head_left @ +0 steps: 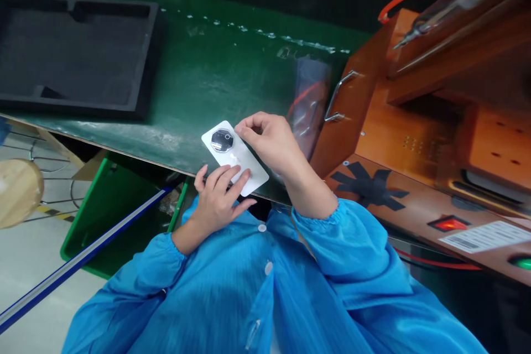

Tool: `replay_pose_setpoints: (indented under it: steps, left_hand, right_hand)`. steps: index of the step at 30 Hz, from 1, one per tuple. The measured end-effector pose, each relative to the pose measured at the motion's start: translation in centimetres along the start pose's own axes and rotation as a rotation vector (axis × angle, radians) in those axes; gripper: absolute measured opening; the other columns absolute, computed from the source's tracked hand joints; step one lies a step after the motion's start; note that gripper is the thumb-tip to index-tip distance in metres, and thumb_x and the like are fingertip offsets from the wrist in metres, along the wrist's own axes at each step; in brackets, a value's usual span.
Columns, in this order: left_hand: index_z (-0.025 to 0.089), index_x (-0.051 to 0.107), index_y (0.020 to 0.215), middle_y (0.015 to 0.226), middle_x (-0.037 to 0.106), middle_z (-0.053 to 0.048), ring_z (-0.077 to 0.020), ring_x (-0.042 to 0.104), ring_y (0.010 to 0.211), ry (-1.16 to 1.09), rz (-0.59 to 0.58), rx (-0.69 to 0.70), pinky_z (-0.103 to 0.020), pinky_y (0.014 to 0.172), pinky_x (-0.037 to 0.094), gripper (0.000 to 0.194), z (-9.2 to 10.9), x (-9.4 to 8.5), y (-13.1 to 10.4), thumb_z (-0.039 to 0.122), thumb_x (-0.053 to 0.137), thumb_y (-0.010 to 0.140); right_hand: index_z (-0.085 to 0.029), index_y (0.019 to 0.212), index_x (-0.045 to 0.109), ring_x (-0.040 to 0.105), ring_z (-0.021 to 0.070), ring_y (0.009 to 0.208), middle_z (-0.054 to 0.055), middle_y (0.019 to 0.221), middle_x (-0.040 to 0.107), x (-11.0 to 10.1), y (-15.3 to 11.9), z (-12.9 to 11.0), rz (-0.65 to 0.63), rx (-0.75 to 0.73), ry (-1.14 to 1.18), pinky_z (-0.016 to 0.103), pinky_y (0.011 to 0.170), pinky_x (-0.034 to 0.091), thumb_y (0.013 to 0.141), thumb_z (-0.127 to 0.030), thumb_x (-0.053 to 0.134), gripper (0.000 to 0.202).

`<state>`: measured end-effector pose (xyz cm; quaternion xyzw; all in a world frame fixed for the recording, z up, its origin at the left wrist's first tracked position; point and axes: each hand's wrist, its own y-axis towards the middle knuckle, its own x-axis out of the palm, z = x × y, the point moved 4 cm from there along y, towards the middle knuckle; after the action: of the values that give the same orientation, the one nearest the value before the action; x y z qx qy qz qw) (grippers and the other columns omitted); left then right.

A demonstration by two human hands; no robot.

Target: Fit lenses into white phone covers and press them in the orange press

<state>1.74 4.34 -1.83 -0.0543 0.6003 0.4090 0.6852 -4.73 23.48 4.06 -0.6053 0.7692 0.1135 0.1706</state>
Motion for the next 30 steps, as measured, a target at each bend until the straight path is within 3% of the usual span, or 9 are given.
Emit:
replay_pose_setpoints:
  steps: [6,13,16,20,26,30]
  left_hand:
    - [0.039,0.058,0.155,0.155,0.064,-0.009,-0.0365,0.057,0.145,-0.010,-0.005,-0.060,-0.062,0.134,-0.002,0.064,-2.1,1.5,-1.3,0.070,0.060,0.099]
    - [0.042,0.054,0.157,0.153,0.066,-0.006,-0.0339,0.062,0.139,-0.017,0.083,-0.039,-0.058,0.135,-0.002,0.068,-2.4,2.4,-1.8,0.077,0.052,0.099]
    - [0.044,0.058,0.153,0.152,0.066,-0.004,-0.0345,0.062,0.139,-0.010,0.056,-0.067,-0.059,0.135,-0.004,0.066,-2.4,2.4,-1.8,0.080,0.051,0.097]
    - [0.042,0.060,0.152,0.153,0.066,-0.005,-0.0340,0.061,0.140,-0.042,0.055,-0.072,-0.056,0.134,-0.004,0.064,-2.4,2.3,-1.7,0.076,0.052,0.099]
    - [0.034,0.067,0.147,0.142,0.074,-0.007,-0.0294,0.067,0.131,-0.028,0.240,0.008,-0.045,0.133,0.004,0.064,-2.1,1.9,-0.9,0.074,0.052,0.100]
    - [0.035,0.070,0.143,0.141,0.074,-0.007,-0.0297,0.066,0.131,-0.035,0.226,-0.007,-0.045,0.133,0.003,0.062,-2.1,1.9,-0.8,0.075,0.051,0.099]
  right_hand:
    - [-0.017,0.082,0.074,0.062,0.0172,0.085,0.006,0.095,0.072,1.4,1.1,0.2,-0.093,0.017,-0.136,0.035,0.084,0.049,0.094,-0.019,0.067,0.015]
    - [-0.016,0.084,0.073,0.062,0.0190,0.089,0.007,0.098,0.069,1.9,1.3,0.4,-0.154,0.036,-0.265,0.037,0.087,0.048,0.098,-0.022,0.064,0.017]
    - [-0.016,0.086,0.073,0.061,0.0202,0.092,0.008,0.100,0.069,2.2,1.4,0.3,-0.156,0.033,-0.301,0.038,0.089,0.047,0.099,-0.021,0.063,0.017]
    - [-0.016,0.088,0.073,0.062,0.0214,0.094,0.008,0.101,0.067,2.4,1.6,0.1,-0.159,0.061,-0.359,0.039,0.092,0.047,0.100,-0.021,0.062,0.017]
    - [-0.017,0.088,0.072,0.064,0.0222,0.094,0.009,0.103,0.068,2.4,1.6,-0.1,-0.144,0.054,-0.395,0.039,0.091,0.049,0.100,-0.024,0.061,0.018]
    - [-0.018,0.090,0.072,0.065,0.0234,0.096,0.010,0.105,0.069,2.5,1.7,0.0,-0.129,0.062,-0.429,0.040,0.091,0.050,0.100,-0.024,0.061,0.016]
